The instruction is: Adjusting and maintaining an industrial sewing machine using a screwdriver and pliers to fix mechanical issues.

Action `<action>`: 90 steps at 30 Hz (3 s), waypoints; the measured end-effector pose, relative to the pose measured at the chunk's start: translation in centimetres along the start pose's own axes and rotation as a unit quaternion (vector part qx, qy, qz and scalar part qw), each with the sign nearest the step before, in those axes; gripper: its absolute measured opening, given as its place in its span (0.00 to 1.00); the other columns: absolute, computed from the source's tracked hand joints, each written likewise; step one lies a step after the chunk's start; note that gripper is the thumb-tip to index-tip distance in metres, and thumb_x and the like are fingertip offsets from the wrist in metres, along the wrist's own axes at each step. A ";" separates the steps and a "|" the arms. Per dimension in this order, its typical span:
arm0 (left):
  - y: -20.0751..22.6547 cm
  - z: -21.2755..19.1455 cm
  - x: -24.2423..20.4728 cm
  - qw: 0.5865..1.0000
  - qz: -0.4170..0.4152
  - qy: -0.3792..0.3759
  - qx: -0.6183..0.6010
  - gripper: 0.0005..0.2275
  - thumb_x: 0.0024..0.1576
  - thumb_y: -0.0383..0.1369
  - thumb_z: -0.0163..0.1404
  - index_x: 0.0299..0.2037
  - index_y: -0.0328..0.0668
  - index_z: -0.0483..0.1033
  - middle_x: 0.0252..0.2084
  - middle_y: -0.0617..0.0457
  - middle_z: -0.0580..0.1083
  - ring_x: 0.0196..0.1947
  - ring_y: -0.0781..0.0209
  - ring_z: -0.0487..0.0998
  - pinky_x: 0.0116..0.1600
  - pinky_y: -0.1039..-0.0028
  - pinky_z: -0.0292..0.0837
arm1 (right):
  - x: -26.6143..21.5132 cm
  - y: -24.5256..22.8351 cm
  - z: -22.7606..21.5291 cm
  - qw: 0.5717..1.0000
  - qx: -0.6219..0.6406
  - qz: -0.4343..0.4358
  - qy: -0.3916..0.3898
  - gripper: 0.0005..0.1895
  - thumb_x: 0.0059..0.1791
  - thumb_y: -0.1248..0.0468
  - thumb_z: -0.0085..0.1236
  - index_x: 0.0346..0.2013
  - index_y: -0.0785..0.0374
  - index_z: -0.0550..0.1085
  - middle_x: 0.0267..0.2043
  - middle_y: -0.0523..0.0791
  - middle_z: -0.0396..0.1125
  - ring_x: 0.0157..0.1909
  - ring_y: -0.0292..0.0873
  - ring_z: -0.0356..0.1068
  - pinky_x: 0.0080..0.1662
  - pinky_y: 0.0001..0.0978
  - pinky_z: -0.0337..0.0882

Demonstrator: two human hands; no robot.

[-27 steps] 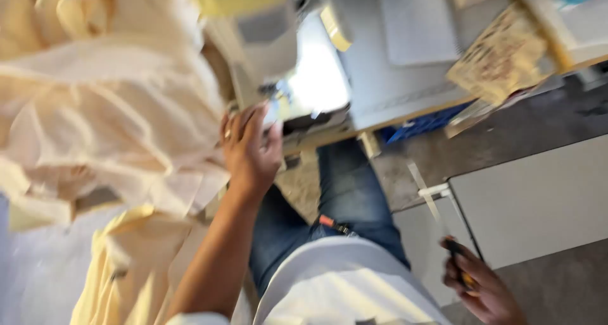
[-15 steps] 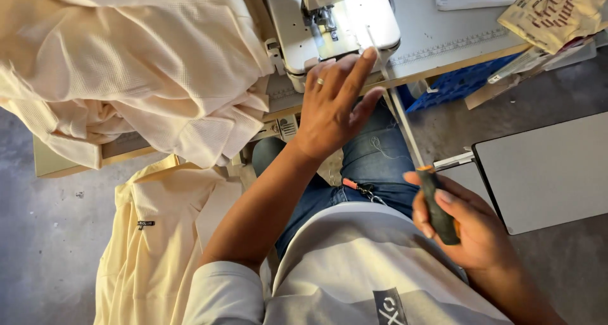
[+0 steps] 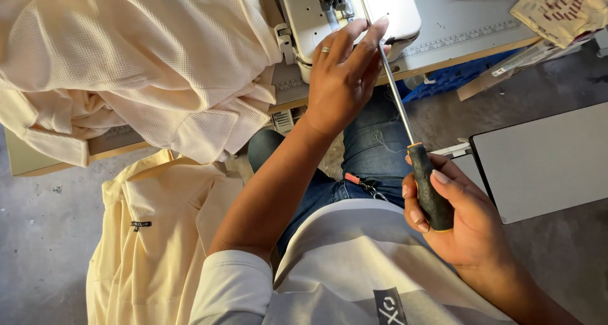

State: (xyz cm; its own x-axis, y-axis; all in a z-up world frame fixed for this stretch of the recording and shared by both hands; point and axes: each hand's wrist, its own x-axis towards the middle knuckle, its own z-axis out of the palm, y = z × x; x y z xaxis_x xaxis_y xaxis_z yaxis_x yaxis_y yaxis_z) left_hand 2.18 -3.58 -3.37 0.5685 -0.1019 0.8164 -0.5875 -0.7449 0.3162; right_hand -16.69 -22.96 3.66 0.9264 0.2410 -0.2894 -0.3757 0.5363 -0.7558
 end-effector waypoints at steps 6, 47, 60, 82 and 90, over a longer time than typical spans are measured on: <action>0.4 -0.2 0.0 0.999 -0.034 -0.024 -0.002 0.19 0.70 0.37 0.56 0.68 0.57 0.64 0.61 0.50 0.72 0.58 0.47 0.77 0.56 0.58 0.74 | 0.2 -0.1 0.6 1.000 -0.002 -0.011 -0.001 0.19 0.55 0.61 0.48 0.57 0.67 0.72 0.34 0.54 0.67 0.21 0.44 0.61 0.27 0.30 0.58; 1.3 0.2 -0.1 0.983 -0.134 -0.010 -0.128 0.19 0.70 0.39 0.58 0.68 0.68 0.67 0.62 0.53 0.74 0.59 0.45 0.77 0.63 0.54 0.77 | -2.0 0.3 8.6 0.506 -0.798 -0.225 0.237 0.24 0.53 0.66 0.63 0.64 0.69 0.75 0.52 0.51 0.74 0.47 0.46 0.73 0.57 0.39 0.71; 1.4 1.8 -0.3 0.982 -0.152 0.033 -0.111 0.22 0.68 0.38 0.61 0.69 0.67 0.65 0.63 0.53 0.77 0.60 0.44 0.79 0.65 0.55 0.79 | -2.9 0.1 11.2 0.734 -0.605 -0.169 0.257 0.25 0.53 0.73 0.54 0.67 0.70 0.69 0.50 0.47 0.68 0.38 0.39 0.74 0.44 0.25 0.72; -1.3 -4.8 2.0 0.994 -0.038 0.094 -0.043 0.03 0.59 0.23 0.57 0.40 0.36 0.77 0.43 0.46 0.76 0.41 0.45 0.77 0.50 0.57 0.72 | 6.3 -4.2 -8.4 0.577 -0.715 -0.300 0.258 0.23 0.50 0.72 0.63 0.61 0.68 0.78 0.53 0.56 0.66 0.49 0.60 0.72 0.49 0.50 0.72; -2.4 -4.6 1.4 0.997 0.013 0.076 -0.012 0.03 0.56 0.28 0.60 0.36 0.37 0.83 0.40 0.47 0.80 0.43 0.46 0.82 0.60 0.60 0.73 | 28.6 -6.8 -12.4 0.547 -0.730 -0.375 0.166 0.24 0.44 0.67 0.66 0.56 0.57 0.78 0.45 0.52 0.69 0.42 0.63 0.75 0.42 0.56 0.75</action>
State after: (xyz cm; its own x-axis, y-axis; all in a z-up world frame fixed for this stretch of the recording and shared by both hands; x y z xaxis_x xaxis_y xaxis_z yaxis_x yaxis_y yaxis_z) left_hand 1.74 1.16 -0.75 0.4598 -0.0187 0.8878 -0.6157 -0.7272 0.3035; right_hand 12.73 -29.70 -6.75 0.8502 0.1052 0.5158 0.3099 -0.8921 -0.3288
